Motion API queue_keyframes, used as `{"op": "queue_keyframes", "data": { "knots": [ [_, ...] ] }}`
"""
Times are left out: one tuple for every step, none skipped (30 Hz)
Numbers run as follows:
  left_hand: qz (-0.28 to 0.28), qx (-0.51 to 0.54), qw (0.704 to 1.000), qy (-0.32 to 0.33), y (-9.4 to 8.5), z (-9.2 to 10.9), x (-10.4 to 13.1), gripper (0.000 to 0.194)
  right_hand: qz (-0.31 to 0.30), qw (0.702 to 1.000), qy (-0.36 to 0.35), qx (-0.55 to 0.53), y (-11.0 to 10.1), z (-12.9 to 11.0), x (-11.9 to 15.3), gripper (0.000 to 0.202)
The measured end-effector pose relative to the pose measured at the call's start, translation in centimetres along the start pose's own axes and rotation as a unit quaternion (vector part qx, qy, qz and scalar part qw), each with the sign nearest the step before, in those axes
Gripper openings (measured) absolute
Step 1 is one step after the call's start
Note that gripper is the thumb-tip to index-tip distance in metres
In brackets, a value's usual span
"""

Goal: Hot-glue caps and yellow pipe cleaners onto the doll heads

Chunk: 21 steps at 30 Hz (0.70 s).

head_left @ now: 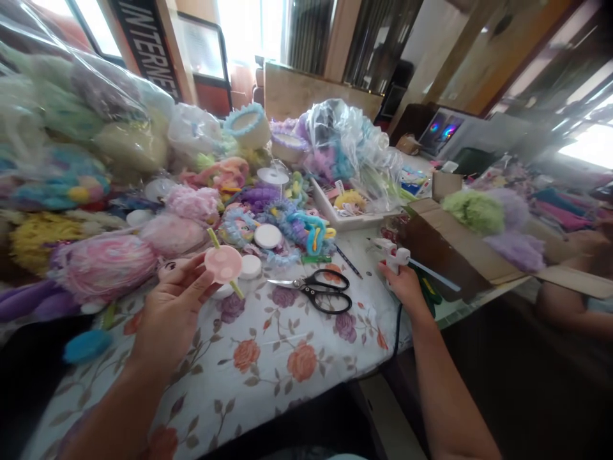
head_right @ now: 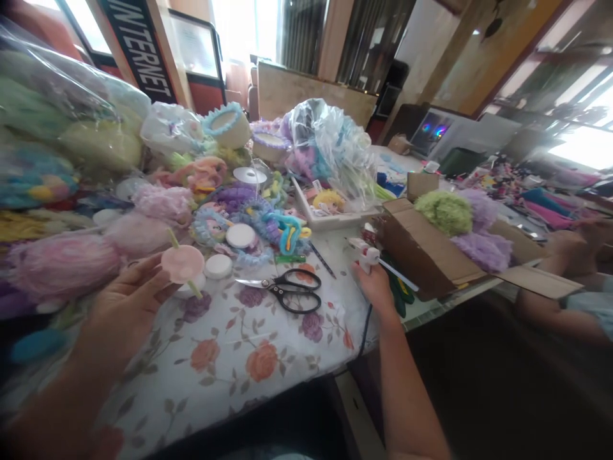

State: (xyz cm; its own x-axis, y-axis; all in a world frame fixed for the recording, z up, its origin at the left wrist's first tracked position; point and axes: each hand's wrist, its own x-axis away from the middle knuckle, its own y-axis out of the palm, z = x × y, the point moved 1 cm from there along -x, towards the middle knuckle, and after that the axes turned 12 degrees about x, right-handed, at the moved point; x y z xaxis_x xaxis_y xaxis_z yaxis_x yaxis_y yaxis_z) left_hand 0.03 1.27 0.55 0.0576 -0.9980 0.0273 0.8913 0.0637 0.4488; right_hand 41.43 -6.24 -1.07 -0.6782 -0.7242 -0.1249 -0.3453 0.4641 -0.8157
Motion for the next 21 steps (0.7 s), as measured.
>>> {"op": "queue_keyframes", "data": {
  "knots": [
    [-0.01, 0.008, 1.0, -0.017, -0.1, -0.1, -0.1, 0.038, -0.005, 1.0, -0.004, 0.01, 0.3, 0.1, -0.6, 0.036],
    [-0.018, 0.01, 0.999, -0.033, -0.2, -0.2, -0.1, 0.039, -0.011, 1.0, -0.006, 0.019, 0.6, 0.1, -1.1, 0.036],
    [-0.027, 0.009, 0.998, -0.048, -0.3, -0.3, -0.1, 0.041, -0.017, 0.999, -0.008, 0.028, 0.8, 0.1, -1.5, 0.036],
    [-0.036, 0.007, 0.997, -0.062, -0.3, -0.4, -0.1, 0.043, -0.022, 0.999, -0.01, 0.036, 0.9, 0.0, -1.7, 0.035],
    [-0.045, 0.004, 0.996, -0.077, -0.2, -0.4, 0.0, 0.045, -0.027, 0.999, -0.011, 0.045, 0.9, -0.1, -1.8, 0.036],
    [-0.055, 0.0, 0.994, -0.092, -0.1, -0.4, 0.2, 0.047, -0.03, 0.998, -0.012, 0.054, 0.7, -0.2, -1.7, 0.036],
    [-0.063, -0.003, 0.992, -0.107, 0.0, -0.4, 0.4, 0.048, -0.032, 0.997, -0.015, 0.061, 0.4, -0.2, -1.4, 0.037],
    [-0.069, -0.004, 0.99, -0.122, 0.1, -0.5, 0.6, 0.049, -0.035, 0.997, -0.018, 0.067, 0.0, -0.3, -0.9, 0.039],
    [-0.075, -0.004, 0.988, -0.137, 0.3, -0.5, 0.9, 0.049, -0.033, 0.996, -0.021, 0.075, -0.6, -0.4, -0.2, 0.041],
    [-0.082, -0.003, 0.985, -0.152, 0.4, -0.6, 1.1, 0.049, -0.03, 0.996, -0.027, 0.083, -1.2, -0.5, 0.7, 0.042],
    [-0.093, 0.002, 0.982, -0.166, 0.5, -0.6, 1.2, 0.048, -0.017, 0.995, -0.029, 0.095, -1.9, -0.6, 1.7, 0.043],
    [-0.104, 0.009, 0.978, -0.179, 0.6, -0.8, 1.3, 0.046, 0.023, 0.99, -0.029, 0.134, -2.5, -0.8, 2.8, 0.042],
    [-0.113, 0.017, 0.975, -0.192, 0.6, -0.9, 1.4, 0.044, 0.073, 0.984, -0.042, 0.159, -2.9, -1.2, 4.0, 0.041],
    [-0.119, 0.026, 0.971, -0.204, 0.6, -1.0, 1.4, 0.042, 0.116, 0.98, -0.045, 0.155, -3.1, -1.7, 5.2, 0.04],
    [-0.123, 0.037, 0.968, -0.215, 0.6, -1.2, 1.5, 0.039, 0.127, 0.984, -0.039, 0.118, -3.0, -2.5, 6.3, 0.039],
    [-0.128, 0.048, 0.965, -0.226, 0.5, -1.3, 1.5, 0.037, 0.09, 0.993, -0.041, 0.06, -2.4, -3.4, 7.4, 0.036],
    [-0.136, 0.061, 0.96, -0.235, 0.5, -1.4, 1.5, 0.035, -0.005, 0.998, -0.059, -0.016, -1.5, -4.6, 8.3, 0.034],
    [-0.148, 0.073, 0.956, -0.243, 0.5, -1.5, 1.5, 0.033, -0.134, 0.982, -0.085, -0.099, -0.3, -6.1, 9.1, 0.033],
    [-0.165, 0.084, 0.95, -0.25, 0.5, -1.5, 1.6, 0.032, -0.27, 0.941, -0.112, -0.17, 1.1, -7.6, 9.9, 0.033],
    [-0.185, 0.093, 0.944, -0.256, 0.6, -1.6, 1.7, 0.032, -0.37, 0.89, -0.129, -0.232, 2.4, -9.2, 10.5, 0.034],
    [-0.204, 0.099, 0.938, -0.262, 0.6, -1.6, 1.8, 0.032, -0.43, 0.841, -0.141, -0.297, 3.7, -10.8, 10.8, 0.037]
  ]
}}
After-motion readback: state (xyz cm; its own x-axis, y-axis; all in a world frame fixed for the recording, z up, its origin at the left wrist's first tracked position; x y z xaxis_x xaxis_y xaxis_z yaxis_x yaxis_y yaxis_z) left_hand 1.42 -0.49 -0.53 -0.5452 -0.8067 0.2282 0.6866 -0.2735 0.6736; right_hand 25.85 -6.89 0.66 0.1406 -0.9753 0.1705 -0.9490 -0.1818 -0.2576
